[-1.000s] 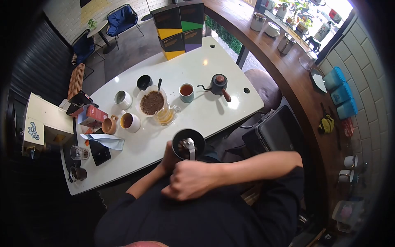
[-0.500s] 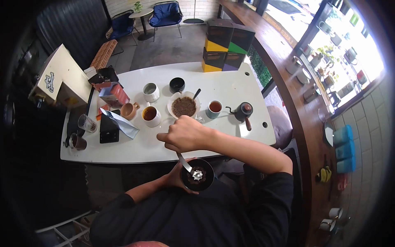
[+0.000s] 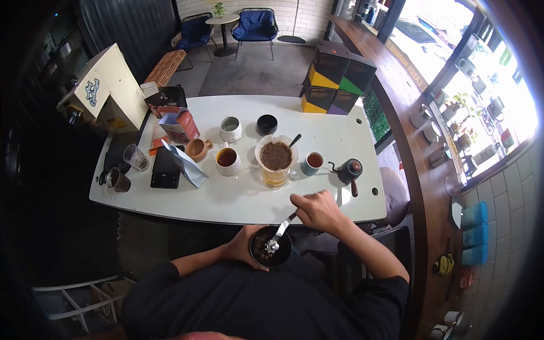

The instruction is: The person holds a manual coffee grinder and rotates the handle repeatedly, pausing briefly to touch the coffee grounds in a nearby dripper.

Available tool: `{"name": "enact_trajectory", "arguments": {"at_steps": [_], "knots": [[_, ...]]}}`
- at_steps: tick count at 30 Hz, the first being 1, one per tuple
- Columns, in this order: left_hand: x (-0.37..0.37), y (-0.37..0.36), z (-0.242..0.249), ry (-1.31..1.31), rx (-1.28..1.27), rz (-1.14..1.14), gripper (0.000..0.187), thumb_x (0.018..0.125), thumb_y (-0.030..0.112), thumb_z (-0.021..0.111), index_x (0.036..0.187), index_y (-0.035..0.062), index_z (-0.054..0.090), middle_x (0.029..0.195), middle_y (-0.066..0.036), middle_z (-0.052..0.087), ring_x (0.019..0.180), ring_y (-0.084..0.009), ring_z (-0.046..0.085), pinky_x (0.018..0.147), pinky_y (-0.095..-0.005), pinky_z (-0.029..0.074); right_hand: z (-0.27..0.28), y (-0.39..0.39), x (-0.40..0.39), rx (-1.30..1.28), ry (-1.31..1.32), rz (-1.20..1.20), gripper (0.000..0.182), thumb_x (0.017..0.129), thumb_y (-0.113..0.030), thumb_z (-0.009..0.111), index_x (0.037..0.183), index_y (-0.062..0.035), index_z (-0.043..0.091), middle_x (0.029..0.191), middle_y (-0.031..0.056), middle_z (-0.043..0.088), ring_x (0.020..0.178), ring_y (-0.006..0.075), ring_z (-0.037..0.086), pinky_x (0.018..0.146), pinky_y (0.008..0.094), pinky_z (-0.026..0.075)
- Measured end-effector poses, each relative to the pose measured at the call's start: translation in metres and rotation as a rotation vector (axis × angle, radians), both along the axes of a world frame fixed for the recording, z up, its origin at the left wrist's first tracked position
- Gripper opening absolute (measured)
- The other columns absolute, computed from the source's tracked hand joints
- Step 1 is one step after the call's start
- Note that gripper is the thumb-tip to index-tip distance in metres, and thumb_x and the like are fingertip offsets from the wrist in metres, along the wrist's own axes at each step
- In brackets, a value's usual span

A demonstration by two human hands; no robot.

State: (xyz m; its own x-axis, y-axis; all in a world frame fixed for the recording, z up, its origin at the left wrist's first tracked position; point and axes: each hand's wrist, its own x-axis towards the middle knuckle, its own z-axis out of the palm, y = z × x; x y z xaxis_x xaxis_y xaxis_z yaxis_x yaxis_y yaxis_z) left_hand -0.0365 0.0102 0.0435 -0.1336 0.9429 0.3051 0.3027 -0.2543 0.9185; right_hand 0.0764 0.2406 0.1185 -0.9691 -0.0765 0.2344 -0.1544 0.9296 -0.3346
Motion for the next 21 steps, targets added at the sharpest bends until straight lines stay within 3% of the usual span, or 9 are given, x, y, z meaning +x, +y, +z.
{"name": "enact_trajectory", "arguments": {"at_steps": [6,7,8,9,13,16,19,21], "knots": [[-0.008,-0.015,-0.001,-0.005,0.027,0.051,0.081,0.050,0.042,0.093,0.107,-0.0027,0.058,0.095,-0.013,0.065,0.085,-0.0281,0.067,0.080,-0.0366,0.053,-0.022,-0.014,0.039,-0.056,-0.097,-0.031,0.014,0.072,-0.010,0.057,0.085,-0.0078,0.052,0.059,0.0099,0.055,0.053,0.0328,0.057,0.050,0.0442,0.045],[-0.009,-0.023,-0.003,0.150,-0.020,0.147,0.084,0.049,0.044,0.094,0.109,-0.0028,0.058,0.096,-0.014,0.066,0.085,-0.0282,0.067,0.081,-0.0370,0.053,-0.035,-0.021,0.052,-0.120,-0.016,0.037,0.018,0.070,-0.012,0.059,0.086,-0.0090,0.053,0.061,0.0076,0.056,0.052,0.0303,0.058,0.051,0.0435,0.046],[-0.012,-0.025,-0.004,0.306,-0.063,0.248,0.087,0.048,0.046,0.094,0.111,-0.0028,0.058,0.096,-0.014,0.066,0.086,-0.0283,0.068,0.082,-0.0375,0.053,-0.024,-0.035,0.061,0.010,-0.047,0.017,0.020,0.067,-0.014,0.061,0.086,-0.0102,0.054,0.061,0.0064,0.056,0.053,0.0284,0.058,0.050,0.0411,0.045],[-0.016,-0.027,-0.010,0.305,-0.070,0.258,0.087,0.048,0.046,0.094,0.111,-0.0028,0.058,0.096,-0.014,0.066,0.086,-0.0283,0.068,0.082,-0.0375,0.053,-0.030,-0.045,0.068,0.021,-0.030,-0.014,0.020,0.066,-0.016,0.063,0.083,-0.0112,0.054,0.060,0.0045,0.051,0.052,0.0242,0.057,0.048,0.0370,0.044],[-0.015,-0.028,-0.026,0.035,-0.104,0.282,0.093,0.046,0.050,0.094,0.114,-0.0027,0.058,0.099,-0.016,0.067,0.090,-0.0283,0.069,0.086,-0.0386,0.053,-0.003,-0.061,0.063,0.194,0.131,0.110,0.023,0.064,-0.021,0.066,0.080,-0.0121,0.053,0.060,0.0011,0.044,0.050,0.0178,0.053,0.047,0.0323,0.042],[-0.017,-0.019,-0.018,-0.104,-0.099,0.246,0.085,0.050,0.044,0.094,0.114,-0.0006,0.058,0.099,-0.014,0.069,0.091,-0.0249,0.069,0.085,-0.0361,0.054,0.000,-0.051,0.053,0.217,0.138,0.196,0.024,0.063,-0.023,0.067,0.079,-0.0124,0.052,0.060,0.0003,0.042,0.049,0.0160,0.052,0.046,0.0313,0.042],[-0.015,-0.017,-0.016,-0.077,-0.184,0.346,0.081,0.051,0.041,0.094,0.113,0.0008,0.059,0.098,-0.012,0.069,0.089,-0.0232,0.070,0.086,-0.0355,0.055,-0.003,-0.059,0.049,0.213,0.194,0.392,0.026,0.064,-0.027,0.068,0.076,-0.0123,0.049,0.060,-0.0005,0.042,0.048,0.0157,0.049,0.045,0.0312,0.039],[-0.015,-0.012,-0.023,-0.072,-0.080,0.382,0.075,0.053,0.040,0.093,0.108,0.0011,0.062,0.093,-0.010,0.070,0.086,-0.0214,0.070,0.084,-0.0346,0.055,0.000,-0.066,0.044,0.202,0.194,0.488,0.026,0.066,-0.028,0.068,0.077,-0.0126,0.049,0.060,-0.0008,0.042,0.048,0.0152,0.048,0.045,0.0312,0.038]]}}
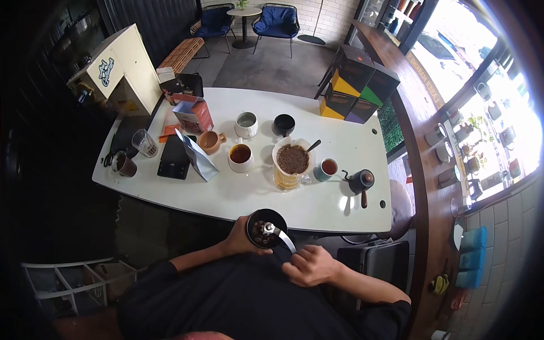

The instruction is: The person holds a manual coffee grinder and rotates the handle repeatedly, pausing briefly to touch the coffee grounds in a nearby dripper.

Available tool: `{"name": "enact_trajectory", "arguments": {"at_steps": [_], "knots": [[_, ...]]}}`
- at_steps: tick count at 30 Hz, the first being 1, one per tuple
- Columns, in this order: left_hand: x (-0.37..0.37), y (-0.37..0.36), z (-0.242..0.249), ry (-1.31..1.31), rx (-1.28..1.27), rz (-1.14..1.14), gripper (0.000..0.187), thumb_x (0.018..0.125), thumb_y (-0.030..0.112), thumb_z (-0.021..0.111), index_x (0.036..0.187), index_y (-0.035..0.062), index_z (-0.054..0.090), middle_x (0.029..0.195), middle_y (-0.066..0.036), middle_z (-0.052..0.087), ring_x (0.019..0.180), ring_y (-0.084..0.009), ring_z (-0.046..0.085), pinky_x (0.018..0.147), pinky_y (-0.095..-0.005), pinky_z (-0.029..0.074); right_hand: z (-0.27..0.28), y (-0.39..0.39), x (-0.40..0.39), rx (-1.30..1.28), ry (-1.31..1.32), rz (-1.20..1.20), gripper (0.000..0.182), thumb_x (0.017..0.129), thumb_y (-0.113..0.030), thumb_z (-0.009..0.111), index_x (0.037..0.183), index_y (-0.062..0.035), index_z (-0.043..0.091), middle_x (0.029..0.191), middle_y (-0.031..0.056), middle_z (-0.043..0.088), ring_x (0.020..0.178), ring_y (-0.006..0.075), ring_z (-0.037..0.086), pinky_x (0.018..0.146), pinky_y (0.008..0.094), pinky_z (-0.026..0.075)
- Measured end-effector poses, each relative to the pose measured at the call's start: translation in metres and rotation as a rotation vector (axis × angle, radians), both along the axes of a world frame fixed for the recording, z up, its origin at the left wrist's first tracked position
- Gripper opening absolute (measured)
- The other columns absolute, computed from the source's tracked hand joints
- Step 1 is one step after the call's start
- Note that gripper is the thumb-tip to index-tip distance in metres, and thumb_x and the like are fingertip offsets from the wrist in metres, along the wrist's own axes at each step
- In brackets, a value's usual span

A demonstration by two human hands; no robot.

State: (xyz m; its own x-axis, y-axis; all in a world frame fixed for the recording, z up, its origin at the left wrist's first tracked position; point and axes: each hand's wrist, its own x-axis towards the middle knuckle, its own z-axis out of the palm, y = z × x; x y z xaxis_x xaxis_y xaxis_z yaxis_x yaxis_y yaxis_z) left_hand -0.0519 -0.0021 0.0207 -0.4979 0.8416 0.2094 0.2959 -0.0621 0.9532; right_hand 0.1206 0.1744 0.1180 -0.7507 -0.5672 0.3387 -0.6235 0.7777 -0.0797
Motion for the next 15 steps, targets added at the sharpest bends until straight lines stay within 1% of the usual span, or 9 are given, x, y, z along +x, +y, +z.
{"name": "enact_trajectory", "arguments": {"at_steps": [3,4,6,7,9,10,12,13,15], "knots": [[-0.004,0.001,-0.003,-0.091,-0.157,-0.034,0.061,0.057,0.038,0.092,0.098,0.0013,0.065,0.084,-0.009,0.071,0.080,-0.0182,0.071,0.077,-0.0331,0.057,0.009,0.005,-0.024,-0.003,0.019,0.078,0.022,0.071,-0.027,0.066,0.074,-0.0131,0.048,0.058,-0.0019,0.040,0.047,0.0133,0.048,0.044,0.0287,0.037],[-0.004,0.001,0.000,-0.088,-0.156,-0.031,0.061,0.057,0.038,0.092,0.098,0.0013,0.065,0.084,-0.009,0.071,0.080,-0.0182,0.071,0.077,-0.0331,0.057,0.012,0.003,-0.029,-0.002,0.022,0.081,0.022,0.071,-0.027,0.066,0.074,-0.0131,0.048,0.058,-0.0019,0.040,0.047,0.0133,0.048,0.044,0.0287,0.037],[-0.002,0.004,0.008,-0.062,-0.038,0.043,0.045,0.062,0.024,0.089,0.093,0.0005,0.067,0.085,-0.005,0.072,0.080,-0.0090,0.065,0.073,-0.0307,0.055,0.018,-0.005,-0.038,0.049,0.044,0.179,0.021,0.073,-0.026,0.064,0.073,-0.0133,0.048,0.056,-0.0034,0.039,0.045,0.0123,0.047,0.044,0.0275,0.038],[-0.002,0.008,0.010,-0.064,-0.037,0.046,0.045,0.062,0.024,0.089,0.093,0.0005,0.067,0.085,-0.005,0.072,0.080,-0.0090,0.065,0.073,-0.0307,0.055,0.019,-0.013,-0.043,0.038,0.059,0.215,0.018,0.075,-0.024,0.063,0.074,-0.0131,0.048,0.054,-0.0040,0.039,0.044,0.0114,0.046,0.044,0.0272,0.038],[-0.001,0.014,0.012,0.154,-0.287,0.061,0.045,0.061,0.025,0.087,0.094,0.0021,0.066,0.084,-0.012,0.072,0.082,-0.0199,0.072,0.074,-0.0344,0.056,0.026,-0.031,-0.059,0.026,0.138,0.309,0.017,0.076,-0.022,0.062,0.071,-0.0120,0.050,0.053,-0.0034,0.041,0.046,0.0113,0.049,0.044,0.0279,0.038],[0.000,0.012,0.011,0.151,-0.291,0.066,0.045,0.061,0.025,0.087,0.094,0.0021,0.066,0.084,-0.012,0.072,0.082,-0.0199,0.072,0.074,-0.0344,0.056,0.028,-0.036,-0.067,-0.005,0.147,0.318,0.016,0.076,-0.022,0.062,0.071,-0.0112,0.051,0.053,-0.0032,0.043,0.046,0.0115,0.050,0.044,0.0284,0.038],[-0.007,0.010,0.009,-0.110,-0.134,0.019,0.043,0.062,0.019,0.083,0.099,0.0042,0.066,0.086,-0.014,0.071,0.084,-0.0227,0.072,0.074,-0.0360,0.056,0.036,-0.042,-0.083,0.029,0.142,0.339,0.013,0.076,-0.022,0.062,0.075,-0.0112,0.055,0.054,-0.0039,0.042,0.046,0.0111,0.048,0.043,0.0275,0.037],[-0.010,0.008,0.009,-0.098,-0.143,-0.021,0.035,0.072,0.019,0.075,0.103,0.0066,0.066,0.089,-0.014,0.072,0.086,-0.0248,0.072,0.075,-0.0384,0.056,0.038,-0.045,-0.089,0.060,0.128,0.355,0.012,0.076,-0.023,0.063,0.079,-0.0111,0.059,0.055,-0.0045,0.042,0.046,0.0107,0.047,0.042,0.0265,0.035],[-0.003,0.009,0.019,-0.076,-0.160,0.034,0.034,0.076,0.021,0.071,0.107,0.0070,0.066,0.091,-0.014,0.072,0.086,-0.0254,0.072,0.076,-0.0387,0.056,0.032,-0.055,-0.096,0.058,0.149,0.392,0.013,0.077,-0.022,0.063,0.083,-0.0105,0.063,0.055,-0.0038,0.044,0.047,0.0114,0.049,0.043,0.0270,0.036]]}}
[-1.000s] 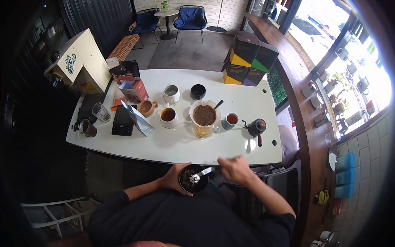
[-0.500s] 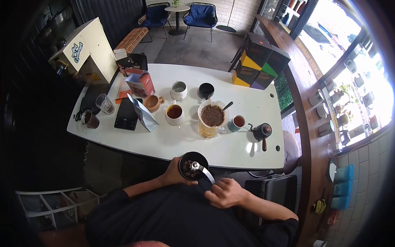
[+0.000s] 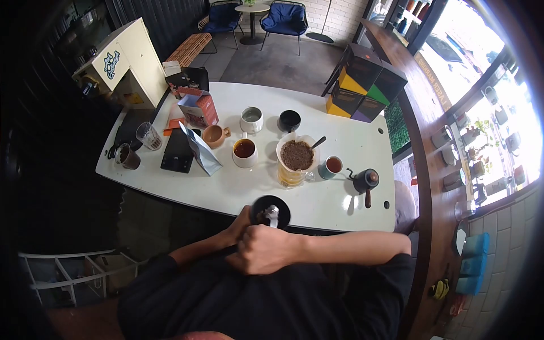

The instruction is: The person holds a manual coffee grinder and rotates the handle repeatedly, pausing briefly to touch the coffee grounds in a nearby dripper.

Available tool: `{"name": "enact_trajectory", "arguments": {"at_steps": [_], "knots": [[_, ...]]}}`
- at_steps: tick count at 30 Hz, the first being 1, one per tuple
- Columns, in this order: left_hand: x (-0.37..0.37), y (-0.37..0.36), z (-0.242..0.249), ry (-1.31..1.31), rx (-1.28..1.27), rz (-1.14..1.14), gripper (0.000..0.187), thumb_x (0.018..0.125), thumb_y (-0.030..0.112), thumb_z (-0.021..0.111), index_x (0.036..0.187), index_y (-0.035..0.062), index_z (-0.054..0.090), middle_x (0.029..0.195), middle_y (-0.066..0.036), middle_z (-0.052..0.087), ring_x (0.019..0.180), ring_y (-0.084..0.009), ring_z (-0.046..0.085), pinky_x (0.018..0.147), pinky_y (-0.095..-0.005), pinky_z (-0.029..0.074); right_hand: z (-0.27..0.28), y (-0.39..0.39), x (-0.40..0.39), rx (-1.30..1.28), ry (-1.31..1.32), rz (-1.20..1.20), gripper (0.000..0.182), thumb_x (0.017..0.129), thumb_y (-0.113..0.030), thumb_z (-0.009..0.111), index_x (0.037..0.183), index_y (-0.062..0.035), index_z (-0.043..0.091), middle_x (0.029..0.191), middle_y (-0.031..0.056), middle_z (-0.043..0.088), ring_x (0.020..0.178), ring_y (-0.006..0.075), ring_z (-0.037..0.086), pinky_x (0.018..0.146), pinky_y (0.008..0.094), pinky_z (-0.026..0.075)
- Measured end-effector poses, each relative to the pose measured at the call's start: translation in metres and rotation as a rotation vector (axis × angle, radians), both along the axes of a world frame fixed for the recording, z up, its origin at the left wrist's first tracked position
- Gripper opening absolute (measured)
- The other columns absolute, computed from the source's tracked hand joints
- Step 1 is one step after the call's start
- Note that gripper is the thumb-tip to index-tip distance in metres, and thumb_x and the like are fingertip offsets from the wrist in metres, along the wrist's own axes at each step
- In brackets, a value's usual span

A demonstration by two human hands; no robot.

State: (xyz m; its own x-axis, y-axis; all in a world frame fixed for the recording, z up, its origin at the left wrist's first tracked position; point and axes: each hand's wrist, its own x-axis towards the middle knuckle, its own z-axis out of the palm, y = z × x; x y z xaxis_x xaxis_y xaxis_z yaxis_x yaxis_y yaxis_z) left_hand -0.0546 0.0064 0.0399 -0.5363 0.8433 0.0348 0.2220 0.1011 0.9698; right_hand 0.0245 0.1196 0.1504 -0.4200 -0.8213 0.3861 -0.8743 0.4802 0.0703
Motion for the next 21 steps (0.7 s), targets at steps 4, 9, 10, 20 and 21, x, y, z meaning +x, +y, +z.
{"name": "enact_trajectory", "arguments": {"at_steps": [4,9,10,20,21], "knots": [[0.030,0.015,-0.068,0.321,0.016,0.143,0.057,0.084,0.035,0.070,0.131,0.0070,0.057,0.115,-0.014,0.068,0.105,-0.0244,0.067,0.093,-0.0348,0.053,0.009,-0.024,-0.022,0.085,-0.111,0.042,0.017,0.082,-0.023,0.064,0.089,-0.0090,0.070,0.062,0.0008,0.059,0.056,0.0177,0.061,0.049,0.0315,0.044],[0.021,-0.007,-0.013,0.041,-0.195,-0.094,0.071,0.076,0.039,0.078,0.132,0.0039,0.053,0.120,-0.012,0.066,0.109,-0.0226,0.065,0.097,-0.0348,0.051,0.027,-0.018,-0.067,0.280,-0.432,-0.077,0.023,0.087,-0.025,0.055,0.100,-0.0098,0.066,0.068,0.0072,0.067,0.067,0.0282,0.069,0.055,0.0398,0.052],[0.021,-0.010,-0.003,-0.022,-0.233,-0.140,0.074,0.074,0.039,0.080,0.133,0.0033,0.053,0.121,-0.011,0.065,0.110,-0.0222,0.064,0.097,-0.0348,0.051,0.023,-0.017,-0.072,0.280,-0.438,-0.076,0.023,0.087,-0.025,0.055,0.100,-0.0098,0.066,0.068,0.0072,0.067,0.067,0.0282,0.069,0.055,0.0398,0.052],[0.017,-0.019,-0.055,-0.352,0.380,-0.264,0.093,0.049,0.028,0.099,0.125,0.0013,0.052,0.122,-0.009,0.060,0.112,-0.0151,0.058,0.099,-0.0332,0.048,0.010,0.087,-0.080,0.122,-0.401,-0.537,0.020,0.083,-0.021,0.055,0.096,-0.0097,0.065,0.054,0.0124,0.056,0.051,0.0318,0.060,0.048,0.0437,0.045],[0.019,-0.024,-0.065,-0.498,0.468,-0.156,0.092,0.048,0.025,0.099,0.124,0.0018,0.052,0.118,-0.008,0.062,0.109,-0.0149,0.060,0.097,-0.0332,0.049,0.007,0.097,-0.074,0.114,-0.438,-0.607,0.021,0.082,-0.019,0.055,0.099,-0.0098,0.063,0.052,0.0122,0.055,0.049,0.0318,0.058,0.048,0.0441,0.044]]}}
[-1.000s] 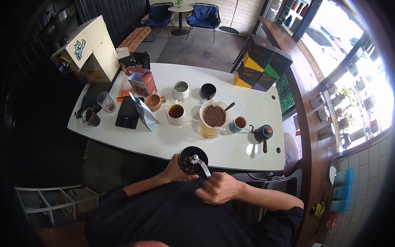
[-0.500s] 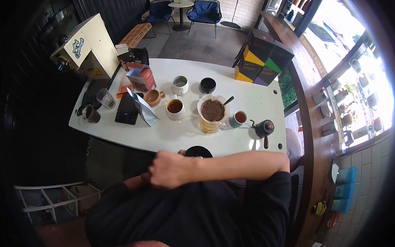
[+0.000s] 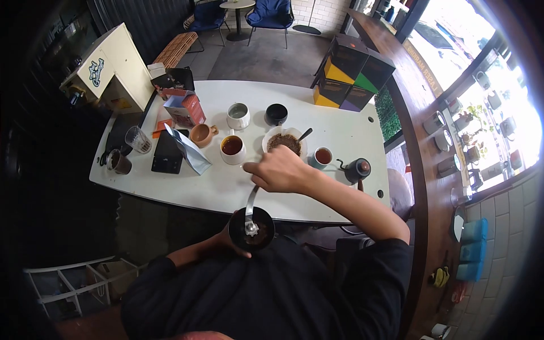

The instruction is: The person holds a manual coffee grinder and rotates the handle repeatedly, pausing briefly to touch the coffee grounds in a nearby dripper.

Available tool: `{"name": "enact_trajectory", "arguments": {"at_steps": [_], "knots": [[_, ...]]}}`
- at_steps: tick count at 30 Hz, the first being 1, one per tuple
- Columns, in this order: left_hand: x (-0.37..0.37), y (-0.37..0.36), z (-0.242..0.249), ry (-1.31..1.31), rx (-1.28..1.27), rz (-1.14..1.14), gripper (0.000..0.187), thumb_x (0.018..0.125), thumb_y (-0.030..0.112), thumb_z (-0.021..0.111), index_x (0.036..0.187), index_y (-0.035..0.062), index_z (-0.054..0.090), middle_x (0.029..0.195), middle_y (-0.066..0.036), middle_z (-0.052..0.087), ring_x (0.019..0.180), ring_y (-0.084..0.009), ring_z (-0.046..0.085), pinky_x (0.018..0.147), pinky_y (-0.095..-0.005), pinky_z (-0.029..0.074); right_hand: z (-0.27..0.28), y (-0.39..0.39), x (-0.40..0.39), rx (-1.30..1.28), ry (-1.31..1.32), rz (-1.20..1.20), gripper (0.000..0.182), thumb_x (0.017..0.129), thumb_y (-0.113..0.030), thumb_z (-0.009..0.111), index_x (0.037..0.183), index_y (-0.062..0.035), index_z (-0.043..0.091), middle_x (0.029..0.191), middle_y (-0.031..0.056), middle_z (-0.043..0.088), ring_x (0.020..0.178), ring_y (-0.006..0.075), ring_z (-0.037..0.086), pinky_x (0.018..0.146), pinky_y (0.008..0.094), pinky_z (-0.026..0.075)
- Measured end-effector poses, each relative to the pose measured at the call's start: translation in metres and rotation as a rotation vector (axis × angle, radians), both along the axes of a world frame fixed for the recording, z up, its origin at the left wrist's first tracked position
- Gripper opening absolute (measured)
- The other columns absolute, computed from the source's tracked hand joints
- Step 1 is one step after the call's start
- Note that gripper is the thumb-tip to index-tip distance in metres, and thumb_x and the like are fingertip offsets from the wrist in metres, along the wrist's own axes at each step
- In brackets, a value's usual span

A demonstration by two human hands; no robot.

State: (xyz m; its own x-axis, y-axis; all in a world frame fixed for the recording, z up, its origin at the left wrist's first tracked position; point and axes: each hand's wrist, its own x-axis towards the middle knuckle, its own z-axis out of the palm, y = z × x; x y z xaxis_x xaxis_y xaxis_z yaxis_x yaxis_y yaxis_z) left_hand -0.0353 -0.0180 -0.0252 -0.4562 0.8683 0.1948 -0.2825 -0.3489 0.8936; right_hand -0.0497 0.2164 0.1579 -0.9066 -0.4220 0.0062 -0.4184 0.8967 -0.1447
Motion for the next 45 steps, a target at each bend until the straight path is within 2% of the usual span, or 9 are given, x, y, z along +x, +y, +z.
{"name": "enact_trajectory", "arguments": {"at_steps": [4,10,12,18,23,28,36,41,45], "knots": [[-0.014,0.008,0.049,0.291,0.009,-0.187,0.093,0.047,0.020,0.100,0.124,0.0031,0.052,0.113,-0.005,0.062,0.108,-0.0149,0.060,0.095,-0.0337,0.049,-0.009,0.009,0.039,-0.149,0.177,-0.086,0.017,0.072,-0.012,0.057,0.088,-0.0083,0.059,0.052,0.0094,0.051,0.048,0.0319,0.056,0.048,0.0441,0.043],[-0.012,0.018,0.058,0.365,0.048,-0.068,0.092,0.045,0.035,0.098,0.119,-0.0007,0.057,0.103,-0.009,0.066,0.093,-0.0175,0.066,0.088,-0.0332,0.052,-0.021,0.012,0.091,-0.205,0.240,-0.266,0.013,0.070,-0.010,0.058,0.078,-0.0076,0.049,0.053,0.0087,0.048,0.049,0.0313,0.054,0.047,0.0436,0.040],[-0.013,0.022,0.053,0.348,-0.092,-0.287,0.093,0.045,0.040,0.097,0.118,-0.0025,0.057,0.101,-0.010,0.067,0.091,-0.0189,0.067,0.087,-0.0334,0.053,-0.036,0.019,0.103,-0.223,0.199,-0.304,0.015,0.075,-0.015,0.060,0.088,-0.0094,0.056,0.053,0.0077,0.052,0.050,0.0303,0.057,0.047,0.0430,0.043],[-0.016,0.020,0.050,0.637,-0.098,-0.226,0.090,0.044,0.047,0.095,0.111,-0.0026,0.059,0.098,-0.014,0.066,0.086,-0.0265,0.070,0.082,-0.0359,0.055,-0.035,0.007,0.154,-0.285,0.201,-0.347,0.015,0.065,-0.008,0.057,0.074,-0.0070,0.045,0.055,0.0083,0.047,0.048,0.0300,0.053,0.045,0.0418,0.041],[-0.011,0.004,0.052,0.722,-0.173,0.058,0.086,0.048,0.048,0.094,0.109,-0.0012,0.060,0.098,-0.014,0.066,0.088,-0.0266,0.069,0.082,-0.0360,0.055,-0.045,-0.033,0.199,-0.174,0.310,-0.198,0.024,0.057,-0.021,0.066,0.077,-0.0134,0.054,0.057,-0.0007,0.039,0.046,0.0164,0.050,0.044,0.0323,0.040],[0.015,0.008,0.032,0.171,-0.136,0.332,0.081,0.053,0.036,0.096,0.115,-0.0009,0.060,0.109,-0.008,0.068,0.101,-0.0152,0.064,0.091,-0.0329,0.052,-0.026,-0.026,0.173,-0.131,0.349,-0.126,0.022,0.063,-0.022,0.067,0.076,-0.0113,0.053,0.060,-0.0007,0.042,0.048,0.0160,0.051,0.046,0.0307,0.040],[0.011,0.018,0.039,0.597,-0.357,0.191,0.069,0.057,0.036,0.093,0.107,0.0011,0.062,0.092,-0.009,0.070,0.083,-0.0172,0.069,0.077,-0.0357,0.056,-0.032,-0.050,0.176,-0.227,0.269,0.271,0.022,0.069,-0.024,0.066,0.070,-0.0119,0.047,0.054,-0.0006,0.042,0.044,0.0142,0.050,0.041,0.0294,0.039],[0.020,0.025,0.042,0.383,-0.246,0.291,0.053,0.060,0.035,0.090,0.094,0.0024,0.066,0.084,-0.008,0.071,0.075,-0.0158,0.069,0.072,-0.0336,0.056,-0.004,-0.066,0.147,-0.115,0.374,0.321,0.020,0.076,-0.022,0.062,0.068,-0.0082,0.049,0.049,-0.0004,0.044,0.040,0.0149,0.050,0.040,0.0305,0.039],[0.026,0.030,0.045,0.274,-0.260,0.215,0.027,0.071,0.014,0.078,0.092,0.0009,0.066,0.081,-0.003,0.070,0.079,-0.0037,0.059,0.068,-0.0306,0.054,0.000,-0.082,0.135,-0.134,0.318,0.459,0.014,0.079,-0.021,0.061,0.073,-0.0083,0.058,0.049,-0.0023,0.047,0.043,0.0130,0.051,0.040,0.0290,0.035]]}}
